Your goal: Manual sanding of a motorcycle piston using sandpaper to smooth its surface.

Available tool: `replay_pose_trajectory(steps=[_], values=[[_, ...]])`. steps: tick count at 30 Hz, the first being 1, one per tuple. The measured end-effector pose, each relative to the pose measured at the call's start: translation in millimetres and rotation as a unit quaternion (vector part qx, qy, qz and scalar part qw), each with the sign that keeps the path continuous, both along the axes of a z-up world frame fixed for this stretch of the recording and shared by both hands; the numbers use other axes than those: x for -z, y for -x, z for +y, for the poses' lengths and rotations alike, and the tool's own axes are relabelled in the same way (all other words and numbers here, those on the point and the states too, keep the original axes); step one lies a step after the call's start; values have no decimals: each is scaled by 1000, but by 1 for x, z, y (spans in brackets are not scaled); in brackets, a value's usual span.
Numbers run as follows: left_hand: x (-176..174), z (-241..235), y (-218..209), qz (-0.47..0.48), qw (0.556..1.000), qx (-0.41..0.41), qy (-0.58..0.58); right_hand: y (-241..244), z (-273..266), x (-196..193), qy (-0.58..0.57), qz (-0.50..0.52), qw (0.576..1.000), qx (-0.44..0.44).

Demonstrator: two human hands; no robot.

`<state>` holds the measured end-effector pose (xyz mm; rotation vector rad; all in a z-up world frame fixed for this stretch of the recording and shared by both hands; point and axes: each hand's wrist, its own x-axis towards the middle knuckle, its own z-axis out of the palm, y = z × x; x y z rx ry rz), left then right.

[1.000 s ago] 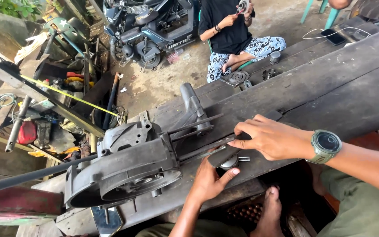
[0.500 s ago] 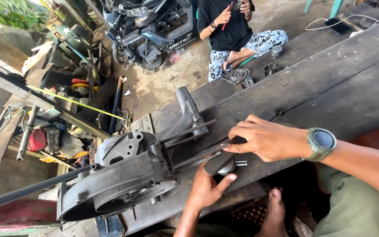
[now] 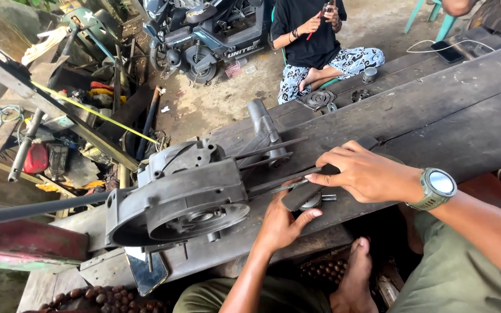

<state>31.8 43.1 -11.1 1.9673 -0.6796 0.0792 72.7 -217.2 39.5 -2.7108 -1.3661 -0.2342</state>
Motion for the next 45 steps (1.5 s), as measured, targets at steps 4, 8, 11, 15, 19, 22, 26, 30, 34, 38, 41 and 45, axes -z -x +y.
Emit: replay_pose_trajectory(steps=[4,8,11,15,19,22,26,30,34,38,41,45], values=[[-30,3,11,-31,999,-12,7,7,6,-2,8,3,1000,21],[-3,16,11,-21,999,-19,17,14,9,10,-12,2,999,46],[2,21,13,-4,1000,-20,23,26,11,9,-35,-17,998,49],[22,24,9,18,999,-23,37,39,17,6,-115,-38,991,48],[-2,18,11,13,999,-10,40,48,20,8,-176,-43,982,46],[8,16,9,3,999,-21,-42,46,16,15,-155,-40,987,25],[8,12,9,28,997,-38,-58,44,17,12,-195,-57,979,-5],[2,10,9,35,997,-32,-62,40,10,13,-208,-57,976,-21],[7,7,7,10,998,-18,-61,38,3,13,-208,-56,977,-12],[11,5,4,-25,998,-14,-48,37,-1,13,-214,-46,976,-5],[14,6,3,-23,998,-19,-49,37,-1,11,-212,-45,976,-1],[12,7,2,-40,998,-6,-41,36,2,7,-216,-47,975,-4]])
